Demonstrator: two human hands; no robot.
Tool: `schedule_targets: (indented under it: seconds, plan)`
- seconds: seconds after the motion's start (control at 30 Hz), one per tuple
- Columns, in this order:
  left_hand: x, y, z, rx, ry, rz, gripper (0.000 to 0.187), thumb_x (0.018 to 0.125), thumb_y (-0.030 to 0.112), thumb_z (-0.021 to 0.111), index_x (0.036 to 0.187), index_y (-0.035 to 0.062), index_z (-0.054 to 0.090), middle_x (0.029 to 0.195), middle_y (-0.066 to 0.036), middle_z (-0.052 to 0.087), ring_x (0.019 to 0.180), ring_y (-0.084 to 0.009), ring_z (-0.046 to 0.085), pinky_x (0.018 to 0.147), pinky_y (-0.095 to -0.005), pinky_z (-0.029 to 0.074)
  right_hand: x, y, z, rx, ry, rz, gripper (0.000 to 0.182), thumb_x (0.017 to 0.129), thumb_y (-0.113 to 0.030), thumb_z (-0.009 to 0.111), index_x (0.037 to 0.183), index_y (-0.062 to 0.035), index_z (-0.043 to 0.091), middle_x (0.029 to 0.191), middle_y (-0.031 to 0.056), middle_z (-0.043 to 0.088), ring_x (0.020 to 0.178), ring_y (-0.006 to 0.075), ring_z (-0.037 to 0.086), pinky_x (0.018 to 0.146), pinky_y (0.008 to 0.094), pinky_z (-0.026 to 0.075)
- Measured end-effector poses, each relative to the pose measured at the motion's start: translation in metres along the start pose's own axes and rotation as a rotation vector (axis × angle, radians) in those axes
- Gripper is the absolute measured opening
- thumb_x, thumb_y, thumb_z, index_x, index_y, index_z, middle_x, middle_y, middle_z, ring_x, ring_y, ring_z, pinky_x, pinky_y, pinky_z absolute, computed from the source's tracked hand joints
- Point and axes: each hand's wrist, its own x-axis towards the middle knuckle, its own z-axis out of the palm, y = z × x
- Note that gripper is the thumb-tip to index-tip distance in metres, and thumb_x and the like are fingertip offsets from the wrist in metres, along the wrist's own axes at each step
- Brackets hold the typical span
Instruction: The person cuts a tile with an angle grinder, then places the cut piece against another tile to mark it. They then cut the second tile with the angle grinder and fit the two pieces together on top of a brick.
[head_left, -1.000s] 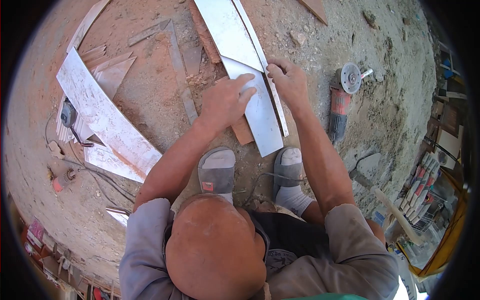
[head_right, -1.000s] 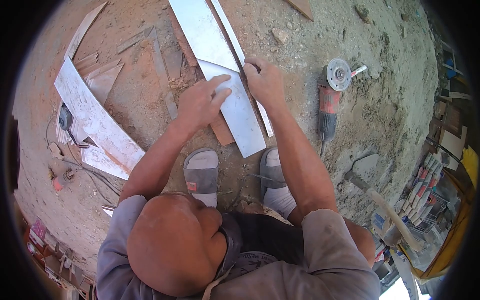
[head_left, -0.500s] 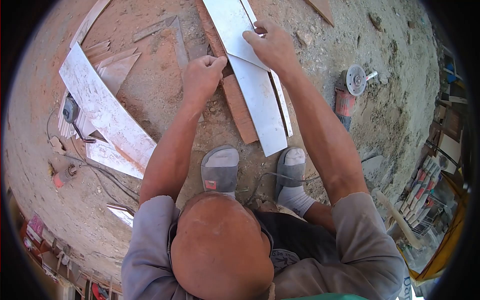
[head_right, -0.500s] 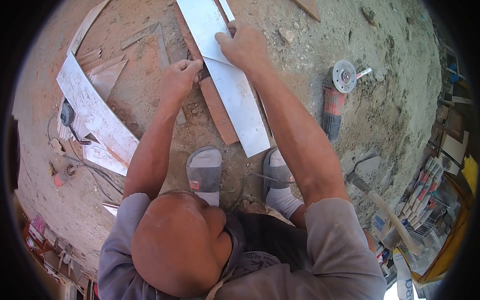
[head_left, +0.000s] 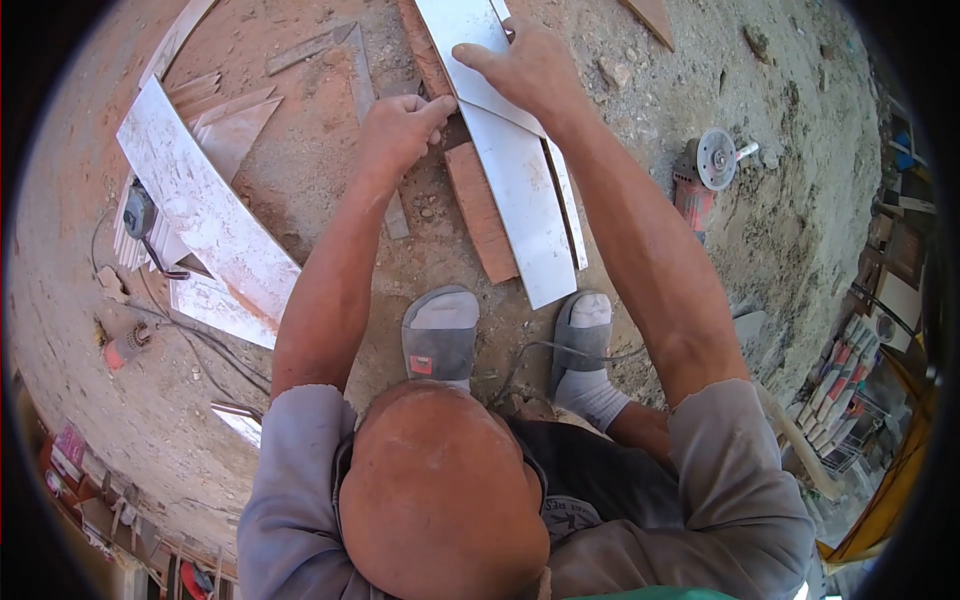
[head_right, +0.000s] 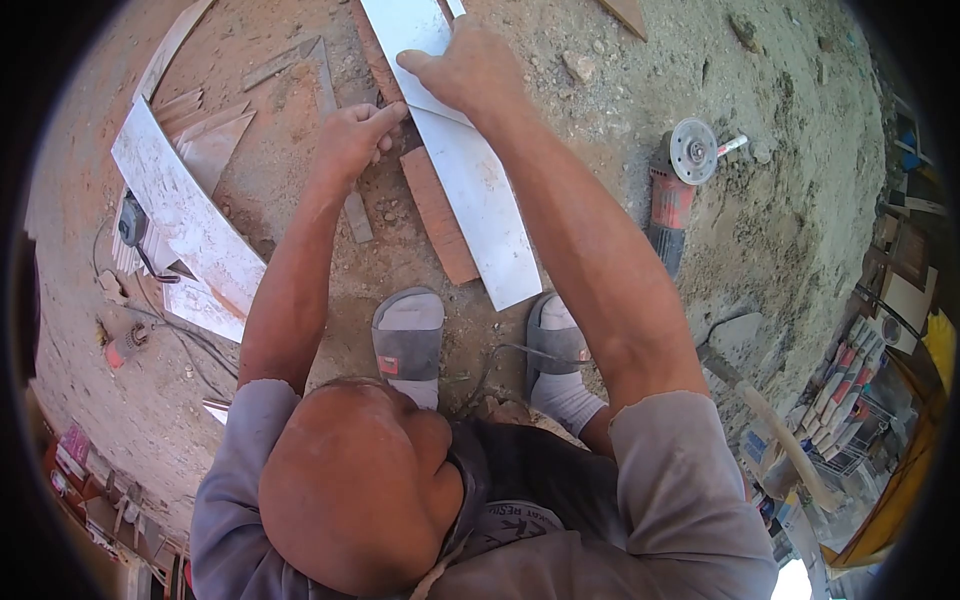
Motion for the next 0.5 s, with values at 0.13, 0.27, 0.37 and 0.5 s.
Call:
schedule_targets:
  seconds: [0.13,0.27,0.37,0.5]
  plan:
    - [0.003,-0.002,-0.003,0.022,-0.013,0.012,0.044,0.083,0.046,0.069,0.067,0.0052,0.068,0.06,-0.001,0.063,0.053,-0.0095,0.054,0.052,-0.0268,0.042,0.004,-0.018,0.001,-0.064,-0.039,0.017,0.079,0.069,-0.053,0.074,0.114,0.0104,0.062,0.105,0.0304,0.066,0.097,0.0376,0.068,0.084,0.0428,0.054]
    - [0.006,-0.005,-0.002,0.077,-0.004,0.04,0.046,0.083,0.047,0.069,0.067,0.0045,0.068,0.06,-0.003,0.063,0.055,-0.0123,0.056,0.054,-0.0296,0.043,0.006,-0.035,-0.007,-0.164,-0.106,0.037,0.081,0.069,-0.051,0.077,0.114,0.0122,0.053,0.102,0.0306,0.066,0.097,0.04,0.067,0.083,0.045,0.054]
    - [0.007,-0.006,-0.002,0.086,-0.001,0.05,0.046,0.083,0.048,0.069,0.067,0.0041,0.068,0.06,-0.004,0.063,0.056,-0.0136,0.057,0.056,-0.031,0.044,0.012,-0.039,-0.008,-0.19,-0.116,0.039,0.068,0.07,-0.044,0.075,0.107,0.0105,0.059,0.1,0.0284,0.067,0.095,0.0383,0.068,0.083,0.0439,0.055]
    - [0.007,-0.006,-0.003,0.106,0.001,0.064,0.047,0.083,0.049,0.069,0.068,0.004,0.069,0.061,-0.005,0.064,0.057,-0.0141,0.058,0.057,-0.0315,0.045,0.017,-0.037,-0.014,-0.105,-0.144,0.051,0.05,0.065,-0.031,0.073,0.095,0.0079,0.068,0.095,0.0288,0.068,0.092,0.0385,0.069,0.081,0.0432,0.056]
